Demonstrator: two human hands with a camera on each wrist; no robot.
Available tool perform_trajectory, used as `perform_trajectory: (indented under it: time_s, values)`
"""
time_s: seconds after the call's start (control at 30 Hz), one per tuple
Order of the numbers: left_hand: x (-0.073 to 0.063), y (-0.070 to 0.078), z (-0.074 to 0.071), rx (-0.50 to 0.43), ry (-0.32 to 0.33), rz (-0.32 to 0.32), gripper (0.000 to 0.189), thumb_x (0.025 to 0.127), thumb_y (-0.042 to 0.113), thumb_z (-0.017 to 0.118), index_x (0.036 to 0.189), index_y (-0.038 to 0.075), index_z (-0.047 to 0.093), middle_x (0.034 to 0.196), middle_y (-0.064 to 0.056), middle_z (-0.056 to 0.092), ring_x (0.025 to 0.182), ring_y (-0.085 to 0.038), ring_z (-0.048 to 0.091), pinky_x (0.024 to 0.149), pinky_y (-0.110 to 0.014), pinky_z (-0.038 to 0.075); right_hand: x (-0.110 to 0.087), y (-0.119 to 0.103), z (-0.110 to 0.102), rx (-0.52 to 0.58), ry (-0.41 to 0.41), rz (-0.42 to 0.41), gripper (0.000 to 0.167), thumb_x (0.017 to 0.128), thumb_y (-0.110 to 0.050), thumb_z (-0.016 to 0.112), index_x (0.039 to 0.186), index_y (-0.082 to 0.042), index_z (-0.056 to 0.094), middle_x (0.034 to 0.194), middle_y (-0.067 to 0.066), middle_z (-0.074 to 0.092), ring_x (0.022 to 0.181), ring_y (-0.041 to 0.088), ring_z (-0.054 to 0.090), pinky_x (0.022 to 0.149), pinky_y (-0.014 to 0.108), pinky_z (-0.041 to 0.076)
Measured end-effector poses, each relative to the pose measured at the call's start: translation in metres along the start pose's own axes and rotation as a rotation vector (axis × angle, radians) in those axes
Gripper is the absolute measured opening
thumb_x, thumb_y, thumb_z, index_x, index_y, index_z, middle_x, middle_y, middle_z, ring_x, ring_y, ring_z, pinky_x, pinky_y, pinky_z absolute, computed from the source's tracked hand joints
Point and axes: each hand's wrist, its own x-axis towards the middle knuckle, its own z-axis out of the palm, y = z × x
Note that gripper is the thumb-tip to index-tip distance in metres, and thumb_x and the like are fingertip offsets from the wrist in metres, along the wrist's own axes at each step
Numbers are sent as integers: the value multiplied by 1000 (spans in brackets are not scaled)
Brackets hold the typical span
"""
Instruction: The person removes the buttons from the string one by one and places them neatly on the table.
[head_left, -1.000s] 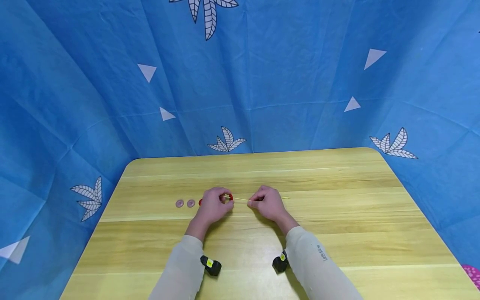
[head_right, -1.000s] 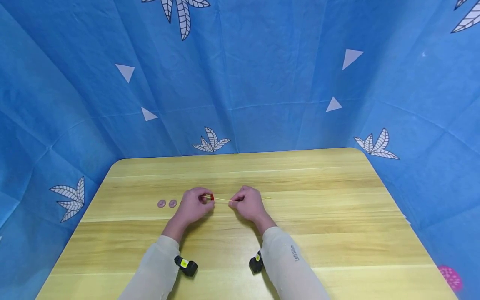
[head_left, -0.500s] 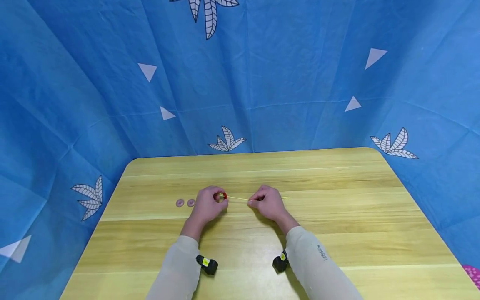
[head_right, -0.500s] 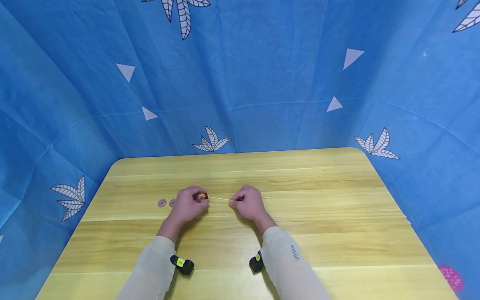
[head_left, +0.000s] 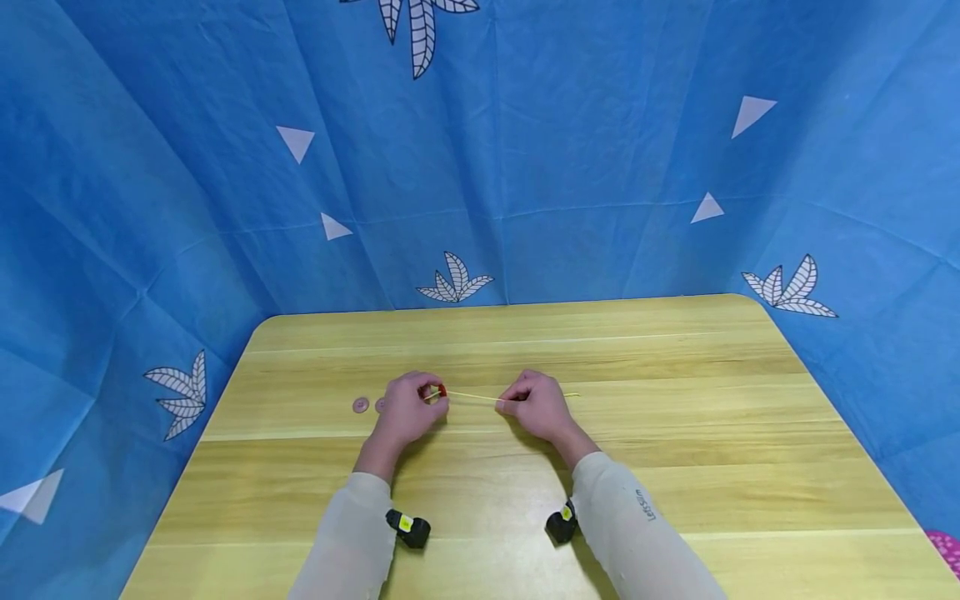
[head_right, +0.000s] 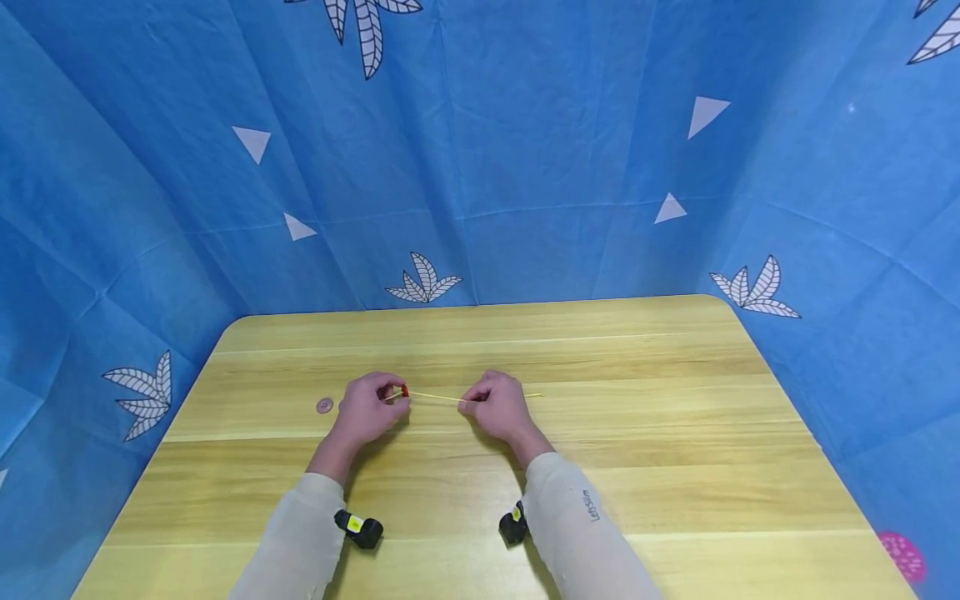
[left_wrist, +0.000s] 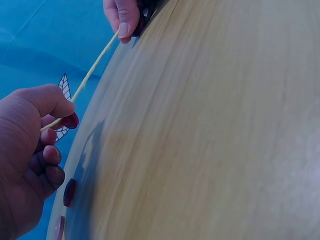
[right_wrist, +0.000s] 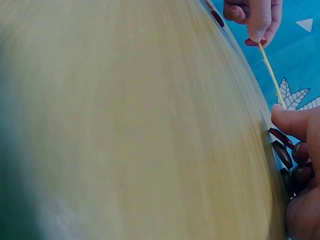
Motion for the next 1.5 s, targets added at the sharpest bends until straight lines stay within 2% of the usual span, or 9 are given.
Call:
perform_trajectory:
  time_s: [0.17, 0.33, 0.57, 0.83, 1.03, 1.13, 1.2, 1.27, 1.5]
  values:
    - [0, -3, -2, -3, 7, -4, 21, 81, 20, 79, 101, 14, 75, 78, 4, 56, 74, -16, 52, 68, -45, 32, 0, 0, 0, 1, 2, -5, 9, 79, -9, 84, 74, -14, 80, 72, -4, 56, 68, 16, 52, 64, 33, 44]
    - [0, -5, -4, -49, 19, 35, 22, 80, 13, 78, 100, 8, 74, 76, 0, 57, 70, -17, 51, 64, -39, 41, 0, -1, -1, 4, -3, -12, 8, 80, -8, 83, 75, -13, 80, 72, -4, 57, 68, 17, 53, 63, 33, 44]
    - [-1, -8, -7, -84, 30, 89, 23, 79, 6, 79, 100, 1, 73, 73, -4, 56, 68, -19, 50, 71, -37, 48, 0, 0, -1, -4, -9, -11, 5, 80, -10, 83, 76, -11, 80, 73, -4, 57, 68, 17, 53, 63, 34, 44]
    - [-3, -10, -11, -94, 23, 51, 24, 80, 4, 78, 102, 0, 72, 74, -6, 57, 69, -20, 51, 72, -37, 49, 0, 0, 0, -9, 6, -17, 9, 79, -9, 85, 73, -15, 80, 72, -5, 57, 67, 16, 52, 63, 33, 44]
    - [-6, -13, -15, -83, 17, 27, 25, 80, 6, 78, 104, 1, 72, 74, -3, 56, 68, -19, 51, 75, -39, 47, 0, 0, 0, -8, 5, -19, 9, 79, -10, 85, 73, -15, 80, 72, -4, 56, 67, 16, 52, 63, 33, 43]
    - [-7, -14, -17, -46, 29, 12, 23, 81, 12, 79, 103, 5, 73, 74, 0, 56, 69, -19, 51, 88, -50, 32, 0, 0, 0, -5, 4, -21, 10, 79, -9, 84, 73, -15, 80, 72, -4, 56, 67, 16, 52, 63, 33, 43]
    - [-6, -15, -18, -20, 38, -2, 23, 81, 16, 79, 101, 9, 74, 73, 3, 56, 71, -19, 52, 86, -58, 21, -1, 0, 0, -3, 3, -21, 10, 79, -9, 84, 73, -15, 80, 72, -4, 56, 67, 16, 52, 63, 34, 44]
    - [-6, -16, -20, 0, 42, -16, 22, 81, 20, 79, 100, 11, 74, 73, 4, 56, 72, -19, 52, 82, -60, 18, -1, -1, 0, -1, 2, -18, 10, 80, -9, 84, 73, -15, 80, 72, -4, 56, 67, 16, 52, 63, 34, 44]
    - [-6, -20, -26, -10, 39, -41, 22, 82, 20, 78, 101, 10, 73, 72, 3, 55, 74, -19, 54, 80, -54, 32, 0, -1, 0, -3, 1, -24, 9, 79, -9, 84, 74, -14, 80, 72, -4, 57, 68, 16, 53, 63, 34, 44]
